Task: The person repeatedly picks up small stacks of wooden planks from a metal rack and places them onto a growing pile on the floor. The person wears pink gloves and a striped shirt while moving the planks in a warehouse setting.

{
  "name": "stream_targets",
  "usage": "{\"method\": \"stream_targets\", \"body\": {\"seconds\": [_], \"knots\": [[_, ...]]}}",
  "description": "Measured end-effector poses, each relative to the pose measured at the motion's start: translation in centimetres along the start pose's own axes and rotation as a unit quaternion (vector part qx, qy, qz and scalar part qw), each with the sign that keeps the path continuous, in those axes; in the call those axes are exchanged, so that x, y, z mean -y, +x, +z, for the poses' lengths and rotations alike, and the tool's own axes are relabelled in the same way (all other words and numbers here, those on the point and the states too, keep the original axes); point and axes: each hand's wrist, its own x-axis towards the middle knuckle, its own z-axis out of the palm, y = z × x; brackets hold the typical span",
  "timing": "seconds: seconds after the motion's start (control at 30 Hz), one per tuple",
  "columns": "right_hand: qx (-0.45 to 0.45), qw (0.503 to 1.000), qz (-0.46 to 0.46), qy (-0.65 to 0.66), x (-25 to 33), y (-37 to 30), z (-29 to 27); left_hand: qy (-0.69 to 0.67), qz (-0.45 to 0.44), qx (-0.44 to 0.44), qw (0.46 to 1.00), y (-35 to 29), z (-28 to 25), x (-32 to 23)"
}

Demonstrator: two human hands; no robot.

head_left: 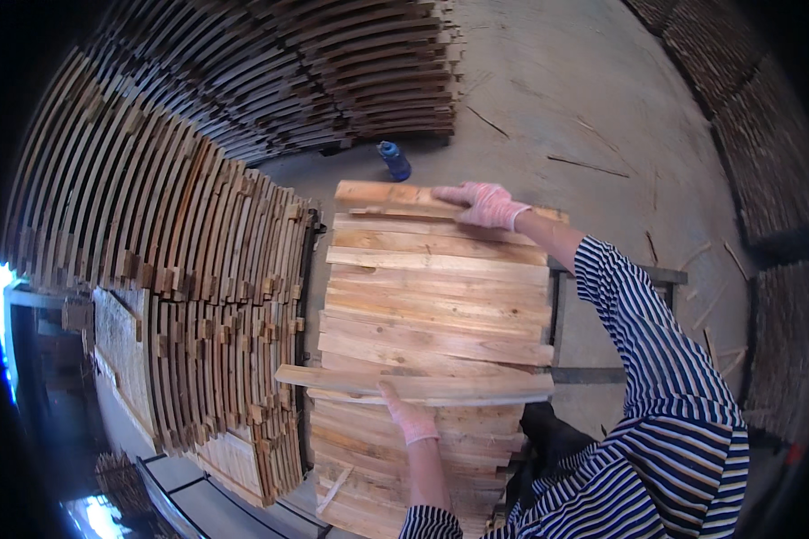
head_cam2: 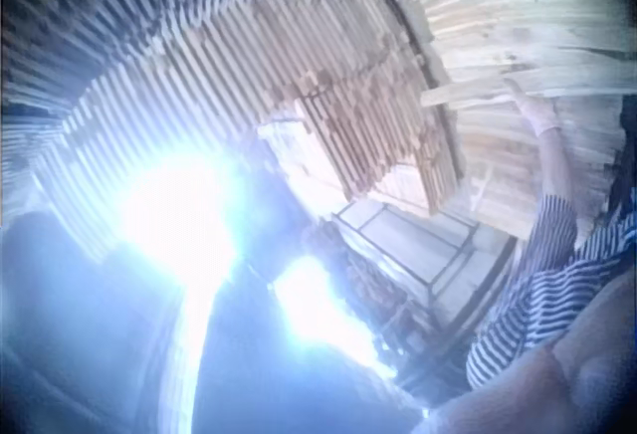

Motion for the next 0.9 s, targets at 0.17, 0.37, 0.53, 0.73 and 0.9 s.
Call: {"method": "stream_targets", "body": {"seconds": [0.17, 0.37, 0.53, 0.73, 0.9], "knots": [[0.024, 0.998, -0.051, -0.006, -6.2, 4.4, 3.9, 0.008, -0.002, 0.000, 1.000, 1.1, 1.4, 1.1], [0.056, 0.998, -0.040, 0.004, -4.8, 6.2, 4.5, -0.049, -0.001, 0.023, 0.999, 2.0, -1.4, 1.0], [0.028, 0.975, -0.192, -0.111, 5.7, 1.0, 8.9, -0.172, 0.006, -0.022, 0.985, 3.8, -3.6, 1.5], [0.350, 0.898, -0.224, 0.143, 15.3, -12.5, 15.6, -0.318, 0.077, 0.025, 0.945, 0.8, -0.3, -0.4], [0.408, 0.892, -0.194, -0.023, 21.2, -16.2, 12.0, -0.380, 0.151, 0.023, 0.912, -2.8, -5.2, -0.4]]}}
